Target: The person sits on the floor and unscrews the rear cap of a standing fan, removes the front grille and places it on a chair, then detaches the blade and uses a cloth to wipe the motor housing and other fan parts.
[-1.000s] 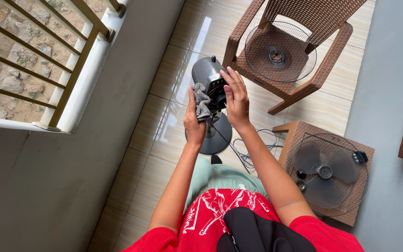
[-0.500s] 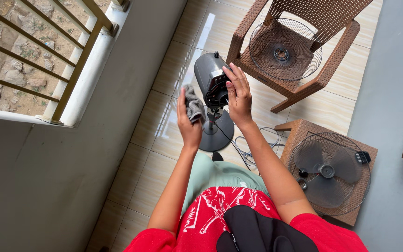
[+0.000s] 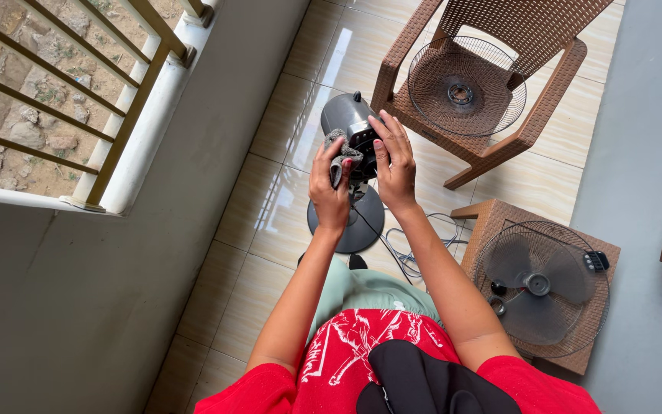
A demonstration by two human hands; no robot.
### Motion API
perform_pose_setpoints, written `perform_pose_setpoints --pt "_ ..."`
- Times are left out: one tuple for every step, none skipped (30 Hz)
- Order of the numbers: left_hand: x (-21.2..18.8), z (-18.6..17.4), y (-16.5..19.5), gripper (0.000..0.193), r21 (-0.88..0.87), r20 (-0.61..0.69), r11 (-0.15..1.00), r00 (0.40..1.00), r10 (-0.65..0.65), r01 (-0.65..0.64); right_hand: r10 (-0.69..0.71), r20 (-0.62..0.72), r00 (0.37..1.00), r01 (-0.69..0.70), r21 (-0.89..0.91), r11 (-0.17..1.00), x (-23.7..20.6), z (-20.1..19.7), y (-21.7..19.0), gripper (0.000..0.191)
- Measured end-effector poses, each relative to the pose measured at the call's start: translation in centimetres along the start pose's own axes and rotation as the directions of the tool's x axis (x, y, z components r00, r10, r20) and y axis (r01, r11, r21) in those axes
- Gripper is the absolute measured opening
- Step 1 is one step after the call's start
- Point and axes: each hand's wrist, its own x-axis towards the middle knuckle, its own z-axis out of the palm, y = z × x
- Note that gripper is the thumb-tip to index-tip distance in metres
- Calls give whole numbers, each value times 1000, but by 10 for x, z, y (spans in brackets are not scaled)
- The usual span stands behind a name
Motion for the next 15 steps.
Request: perform_pose_setpoints --pt "1 0 -2 48 -21 -14 999 999 -29 29 -1 -3 1000 1 -1 1000 0 0 0 34" --pt "0 -1 -4 54 -17 -3 997 997 -77 77 -2 -4 1000 2 -1 1000 0 0 0 34" --pt "0 -3 -7 59 -12 6 992 992 -125 125 -5 -4 1000 5 0 1000 1 0 1 34" --pt "-1 -5 -12 65 -6 14 985 985 -172 172 -5 -5 1000 5 1 1000 1 0 1 34" --pt "-4 -8 -16 60 13 32 994 994 -107 106 -5 -6 1000 5 3 1000 1 0 1 34" --pt "-8 -12 -21 56 30 51 999 998 -41 39 -5 -7 1000 5 4 1000 2 0 1 33" --pt "-14 -15 -27 52 46 73 999 997 24 -27 -4 -7 1000 4 5 1000 2 0 2 33" --pt "-20 -17 -33 52 51 83 999 997 4 -9 -1 -6 1000 1 7 1000 1 0 2 33" --pt "-26 -19 -39 51 56 94 998 996 -14 9 0 -5 1000 0 8 1000 2 0 2 34" --pt "-31 -20 -45 51 60 104 998 994 -31 25 -5 -6 1000 5 9 1000 2 0 2 33" --pt "-35 -21 -50 50 78 138 996 989 -55 45 -9 -6 1000 9 9 1000 2 0 2 33" --pt "-40 -22 -54 49 97 170 993 982 -80 64 -15 -6 1000 15 10 1000 2 0 2 33" --pt "-43 -23 -56 47 115 203 990 974 -104 82 -17 -5 1000 17 15 1000 2 0 2 33" --pt "-46 -24 -56 48 113 184 985 971 -150 131 -19 -6 1000 19 20 1000 3 1 2 33" --pt "-50 -25 -53 48 110 166 977 966 -198 181 -19 -6 1000 19 24 1000 2 1 2 33"
